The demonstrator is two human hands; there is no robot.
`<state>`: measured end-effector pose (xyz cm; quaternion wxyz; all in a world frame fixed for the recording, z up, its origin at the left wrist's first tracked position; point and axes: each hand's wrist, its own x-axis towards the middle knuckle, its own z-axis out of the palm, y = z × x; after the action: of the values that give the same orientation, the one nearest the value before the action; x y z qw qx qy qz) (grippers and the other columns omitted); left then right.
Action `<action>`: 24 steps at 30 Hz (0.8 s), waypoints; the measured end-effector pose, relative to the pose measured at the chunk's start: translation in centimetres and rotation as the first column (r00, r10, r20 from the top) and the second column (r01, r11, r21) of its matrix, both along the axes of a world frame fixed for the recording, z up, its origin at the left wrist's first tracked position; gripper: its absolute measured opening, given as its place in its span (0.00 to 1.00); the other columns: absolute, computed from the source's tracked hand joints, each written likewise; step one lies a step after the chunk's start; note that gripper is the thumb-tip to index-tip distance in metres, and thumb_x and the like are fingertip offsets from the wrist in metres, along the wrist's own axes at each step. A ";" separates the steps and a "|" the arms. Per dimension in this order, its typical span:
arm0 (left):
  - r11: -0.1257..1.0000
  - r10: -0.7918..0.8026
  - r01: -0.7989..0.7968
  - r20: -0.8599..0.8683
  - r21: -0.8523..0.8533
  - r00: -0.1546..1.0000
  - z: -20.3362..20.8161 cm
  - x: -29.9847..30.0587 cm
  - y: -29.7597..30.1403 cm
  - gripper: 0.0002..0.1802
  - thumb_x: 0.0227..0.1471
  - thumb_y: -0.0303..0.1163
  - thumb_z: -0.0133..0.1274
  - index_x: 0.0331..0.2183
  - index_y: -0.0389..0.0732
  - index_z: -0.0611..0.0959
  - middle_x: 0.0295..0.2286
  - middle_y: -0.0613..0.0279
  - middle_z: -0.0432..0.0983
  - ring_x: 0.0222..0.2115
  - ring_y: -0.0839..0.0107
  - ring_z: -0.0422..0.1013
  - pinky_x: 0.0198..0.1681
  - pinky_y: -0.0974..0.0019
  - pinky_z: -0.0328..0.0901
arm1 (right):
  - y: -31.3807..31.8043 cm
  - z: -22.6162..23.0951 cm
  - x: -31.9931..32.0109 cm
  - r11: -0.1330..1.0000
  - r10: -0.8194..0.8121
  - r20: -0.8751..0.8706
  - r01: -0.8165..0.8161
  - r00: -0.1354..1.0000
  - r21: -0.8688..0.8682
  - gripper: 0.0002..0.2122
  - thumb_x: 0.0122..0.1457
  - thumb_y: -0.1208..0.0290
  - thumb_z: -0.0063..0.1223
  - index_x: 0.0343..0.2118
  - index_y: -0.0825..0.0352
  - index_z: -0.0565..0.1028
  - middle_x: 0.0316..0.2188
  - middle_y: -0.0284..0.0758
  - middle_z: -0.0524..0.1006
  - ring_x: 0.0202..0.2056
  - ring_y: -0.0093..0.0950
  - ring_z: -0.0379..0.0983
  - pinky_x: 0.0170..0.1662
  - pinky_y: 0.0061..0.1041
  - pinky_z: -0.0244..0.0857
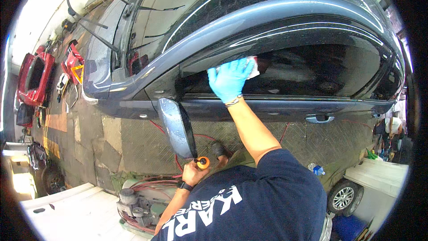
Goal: The person uses a red squeegee to wipe the side window of a dark sedan, then sprays a cleaning solution from a yellow bottle onto a cloth and wipes the window and side mirror. The person repeats the wiping process on the window and mirror throughout the clip.
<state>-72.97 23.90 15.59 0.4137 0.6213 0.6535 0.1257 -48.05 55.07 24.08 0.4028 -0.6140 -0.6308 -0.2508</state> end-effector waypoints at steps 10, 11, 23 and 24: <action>0.991 -0.095 0.096 0.020 -0.088 0.995 0.0 0.7 1.1 0.27 0.43 0.49 0.76 0.37 0.37 0.89 0.32 0.48 0.87 0.35 0.54 0.84 0.39 0.55 0.77 | -1.1 -4.6 -7.9 0.886 0.435 -0.119 -0.448 0.893 -0.125 0.14 0.56 0.62 0.60 0.46 0.54 0.79 0.41 0.29 0.79 0.48 0.32 0.75 0.52 0.43 0.63; 0.991 -0.103 0.103 0.014 -0.082 0.995 -0.2 0.8 0.8 0.27 0.43 0.49 0.76 0.37 0.37 0.90 0.31 0.49 0.87 0.34 0.54 0.85 0.39 0.55 0.77 | -1.7 -4.2 -6.5 0.875 0.441 -0.131 -0.458 0.888 -0.155 0.15 0.55 0.59 0.61 0.46 0.54 0.79 0.42 0.29 0.79 0.49 0.32 0.75 0.53 0.43 0.62; 0.978 -0.210 0.210 0.017 -0.010 0.978 1.2 6.8 3.8 0.26 0.42 0.48 0.76 0.35 0.35 0.89 0.29 0.48 0.86 0.32 0.54 0.84 0.37 0.55 0.77 | -5.3 7.1 32.2 0.944 -0.327 0.070 0.328 0.942 -0.009 0.35 0.58 0.44 0.57 0.65 0.59 0.71 0.71 0.48 0.61 0.72 0.56 0.49 0.72 0.67 0.31; 0.975 -0.223 0.223 0.016 0.023 0.975 1.6 7.5 4.0 0.26 0.42 0.48 0.76 0.35 0.36 0.89 0.29 0.48 0.86 0.33 0.54 0.84 0.37 0.56 0.77 | -5.4 7.1 35.4 0.926 -0.378 0.024 0.378 0.926 0.011 0.34 0.63 0.47 0.53 0.68 0.60 0.68 0.74 0.49 0.57 0.74 0.56 0.46 0.72 0.67 0.29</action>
<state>-65.46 27.87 17.15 0.4247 0.6939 0.5743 0.0912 -12.63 49.70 31.21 0.3409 -0.7193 -0.5051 -0.3335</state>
